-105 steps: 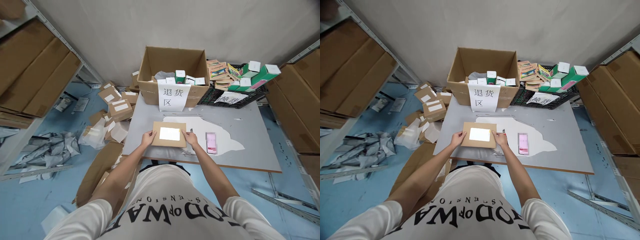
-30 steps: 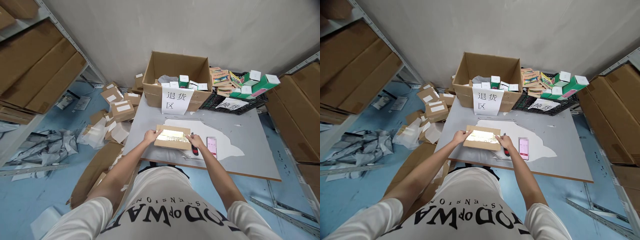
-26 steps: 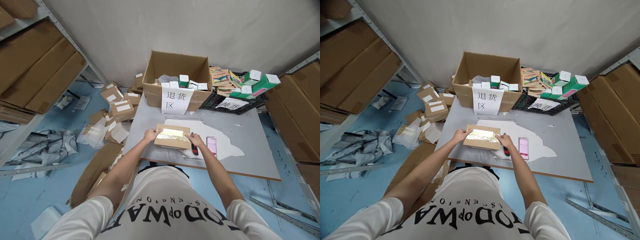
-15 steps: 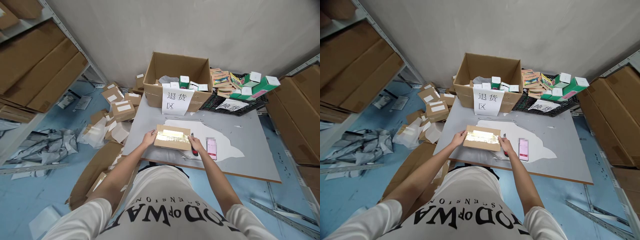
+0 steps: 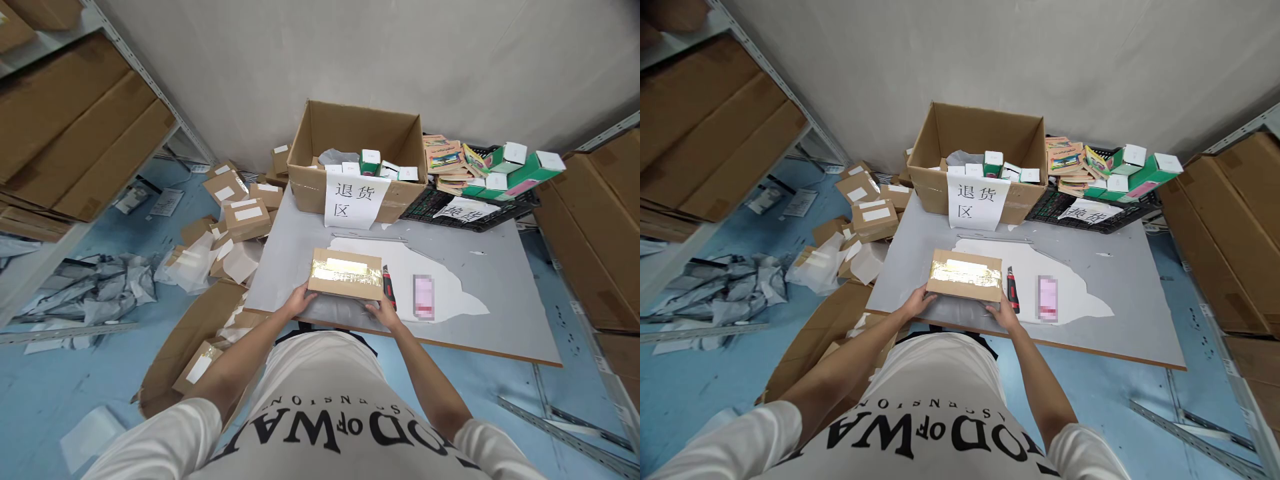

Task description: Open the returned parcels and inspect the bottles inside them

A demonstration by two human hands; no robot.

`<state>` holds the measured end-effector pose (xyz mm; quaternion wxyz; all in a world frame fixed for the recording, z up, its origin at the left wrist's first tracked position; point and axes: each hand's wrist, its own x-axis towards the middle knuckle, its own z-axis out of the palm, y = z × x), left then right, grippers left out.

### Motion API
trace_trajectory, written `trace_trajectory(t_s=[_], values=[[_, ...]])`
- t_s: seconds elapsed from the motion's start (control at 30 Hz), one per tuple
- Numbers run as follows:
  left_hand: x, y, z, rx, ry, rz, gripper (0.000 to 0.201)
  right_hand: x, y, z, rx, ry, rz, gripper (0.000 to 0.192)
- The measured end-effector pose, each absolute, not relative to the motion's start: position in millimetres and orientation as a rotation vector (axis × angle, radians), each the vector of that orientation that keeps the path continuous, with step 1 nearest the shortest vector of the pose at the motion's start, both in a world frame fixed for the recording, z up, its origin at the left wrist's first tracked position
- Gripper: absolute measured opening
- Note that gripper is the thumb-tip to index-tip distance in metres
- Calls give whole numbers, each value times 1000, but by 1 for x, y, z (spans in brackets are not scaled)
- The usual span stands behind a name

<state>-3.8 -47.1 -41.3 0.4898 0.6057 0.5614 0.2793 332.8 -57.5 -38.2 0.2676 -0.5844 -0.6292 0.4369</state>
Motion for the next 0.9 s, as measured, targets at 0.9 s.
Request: trace_trajectory(t_s=[0.9], values=[[6, 14, 27, 1555, 1878, 265, 55, 322, 18, 31, -2088, -1892, 1032, 57]])
